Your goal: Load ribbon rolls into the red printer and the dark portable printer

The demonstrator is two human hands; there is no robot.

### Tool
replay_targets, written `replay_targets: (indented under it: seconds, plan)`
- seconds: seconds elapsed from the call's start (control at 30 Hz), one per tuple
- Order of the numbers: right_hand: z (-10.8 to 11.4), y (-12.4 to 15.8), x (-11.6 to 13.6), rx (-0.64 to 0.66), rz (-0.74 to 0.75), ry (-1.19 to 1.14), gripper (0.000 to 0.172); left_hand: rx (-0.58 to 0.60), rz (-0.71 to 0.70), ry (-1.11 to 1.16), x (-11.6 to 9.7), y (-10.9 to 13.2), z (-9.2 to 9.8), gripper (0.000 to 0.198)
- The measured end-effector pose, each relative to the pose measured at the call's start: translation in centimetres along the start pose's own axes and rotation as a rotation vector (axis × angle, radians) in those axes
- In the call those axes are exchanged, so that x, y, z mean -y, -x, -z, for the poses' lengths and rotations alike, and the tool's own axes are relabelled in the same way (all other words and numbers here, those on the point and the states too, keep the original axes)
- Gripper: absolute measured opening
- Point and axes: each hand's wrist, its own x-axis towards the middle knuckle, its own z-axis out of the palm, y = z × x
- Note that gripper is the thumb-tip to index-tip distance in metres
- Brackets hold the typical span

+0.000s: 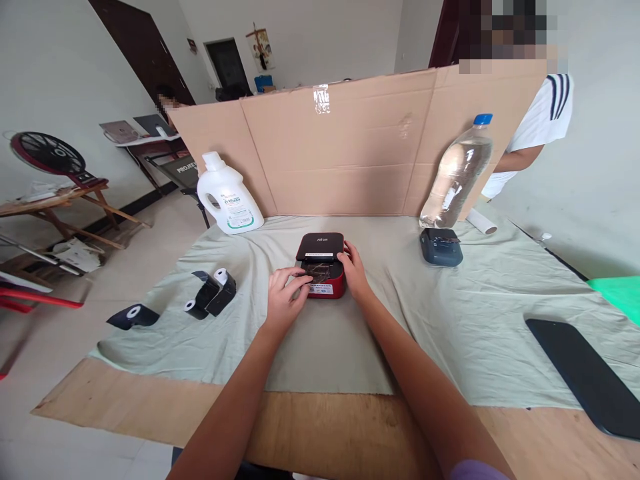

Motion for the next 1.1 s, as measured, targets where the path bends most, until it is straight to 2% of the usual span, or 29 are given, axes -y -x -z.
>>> replay_targets:
  seconds: [0.17, 0.3, 0.4, 0.73, 0.87, 0.93, 1.0, 1.1]
  plan:
    - [0.0, -0.2, -0.1, -0.006, 0.032, 0.025, 0.057, 0.031, 0.041, 0.034, -0.2, -0.2, 0.0, 0.018]
    - [0.0, -0.2, -0.1, 0.004, 0.02, 0.017, 0.057, 0.093, 0.151, 0.082, -0.1, -0.7, 0.1, 0.052]
    - [-0.1, -0.1, -0.2, -0.004, 0.021, 0.007, 0.057, 0.122, 0.235, 0.126, 0.3, -0.9, -0.1, 0.064]
    - [0.0, -0.3, -1.6, -0.024, 0.059, 0.026, 0.057, 0.084, 0.291, 0.247, 0.7, -0.5, -1.1, 0.057]
    - [0.1, 0.0, -2.1, -0.06, 0.092, 0.029, 0.055, 0.048, 0.272, 0.321, 1.0, 0.1, -1.8, 0.064]
    - [0.6, 0.5, -2.0, -0.058, 0.09, 0.043, 0.055, 0.069, 0.295, 0.355, 1.3, 0.1, -1.9, 0.07]
    - [1.3, 1.3, -1.7, 0.004, 0.083, 0.034, 0.057, 0.126, 0.32, 0.387, 1.6, 0.0, -1.7, 0.072]
    - [2.5, 3.2, -1.4, 0.223, 0.082, 0.075, 0.069, 0.23, 0.318, 0.464, 2.0, -0.3, -1.2, 0.066]
